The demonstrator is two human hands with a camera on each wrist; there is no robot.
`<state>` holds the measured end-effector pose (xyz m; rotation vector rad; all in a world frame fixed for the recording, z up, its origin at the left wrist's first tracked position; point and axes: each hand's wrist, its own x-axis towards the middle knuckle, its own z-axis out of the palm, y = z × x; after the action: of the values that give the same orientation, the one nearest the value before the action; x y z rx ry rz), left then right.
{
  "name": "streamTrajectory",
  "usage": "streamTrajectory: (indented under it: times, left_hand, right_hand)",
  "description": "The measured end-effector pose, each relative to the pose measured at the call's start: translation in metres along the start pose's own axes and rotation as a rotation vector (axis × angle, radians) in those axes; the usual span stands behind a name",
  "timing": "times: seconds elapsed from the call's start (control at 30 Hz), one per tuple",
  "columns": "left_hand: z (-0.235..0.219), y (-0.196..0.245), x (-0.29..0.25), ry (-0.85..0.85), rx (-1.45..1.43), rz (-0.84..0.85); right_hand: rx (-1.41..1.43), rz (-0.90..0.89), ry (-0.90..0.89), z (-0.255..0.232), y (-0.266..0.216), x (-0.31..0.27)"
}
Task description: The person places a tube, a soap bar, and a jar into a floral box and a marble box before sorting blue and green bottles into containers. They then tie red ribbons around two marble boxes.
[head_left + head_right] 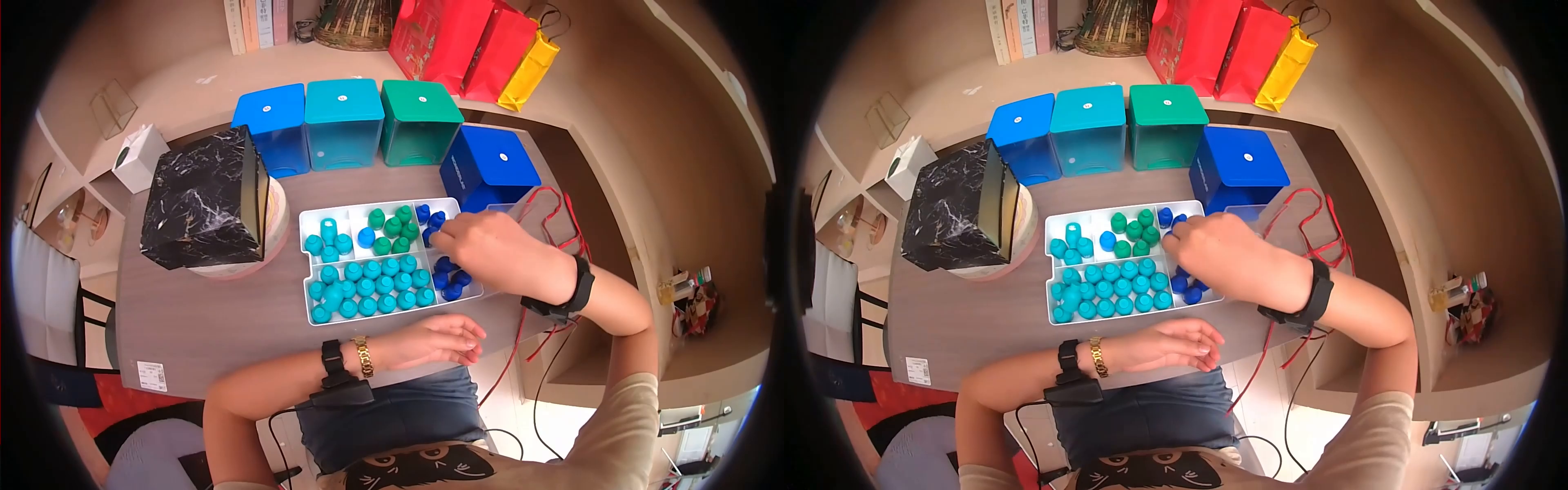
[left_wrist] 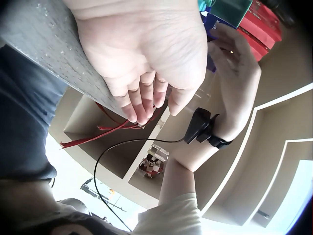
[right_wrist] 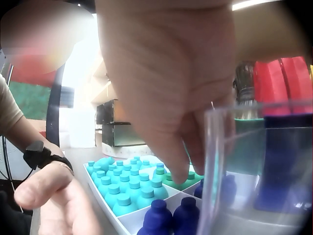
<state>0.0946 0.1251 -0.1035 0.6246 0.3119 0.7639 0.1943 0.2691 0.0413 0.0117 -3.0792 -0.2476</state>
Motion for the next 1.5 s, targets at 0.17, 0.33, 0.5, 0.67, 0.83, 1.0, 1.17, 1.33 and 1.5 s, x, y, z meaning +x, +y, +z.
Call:
streamTrajectory:
  times: [0.17,0.33,0.5,0.67,0.83,1.0,1.17,1.33,1.5]
  left_hand:
    - [-0.002,0.0,0.001,0.001,-0.009,-0.022]
    - [-0.005,-0.002,0.001,0.004,0.014,-0.007]
    - [-0.004,-0.003,-0.001,0.043,-0.002,0.019]
    - [-0.001,0.001,-0.002,0.056,-0.024,0.002]
    - [0.0,0.001,-0.003,0.06,-0.033,0.009]
    - [0.001,0.002,-0.003,0.07,-0.011,0.006]
    - [0.004,0.005,-0.004,0.069,0.03,-0.023]
    - [0.001,0.005,-0.005,0.056,0.024,-0.033]
    - [0.002,0.006,-0.005,0.048,0.027,-0.053]
  right_hand:
    - [-0.023,0.064,-0.07,0.005,0.029,0.035]
    - [-0.01,0.113,-0.21,0.028,0.048,0.062]
    - [0.022,0.109,-0.21,0.041,0.054,0.07]
    - [-0.002,0.143,-0.203,0.006,0.054,0.063]
    - [0.183,0.319,-0.026,-0.064,0.055,0.011]
    - [0.208,0.444,-0.114,-0.068,0.062,-0.043]
    - [0.146,0.309,-0.205,-0.013,0.061,-0.056]
    - [0.177,0.278,-0.136,0.021,0.062,-0.052]
    - [0.198,0.301,-0.044,0.041,0.057,-0.055]
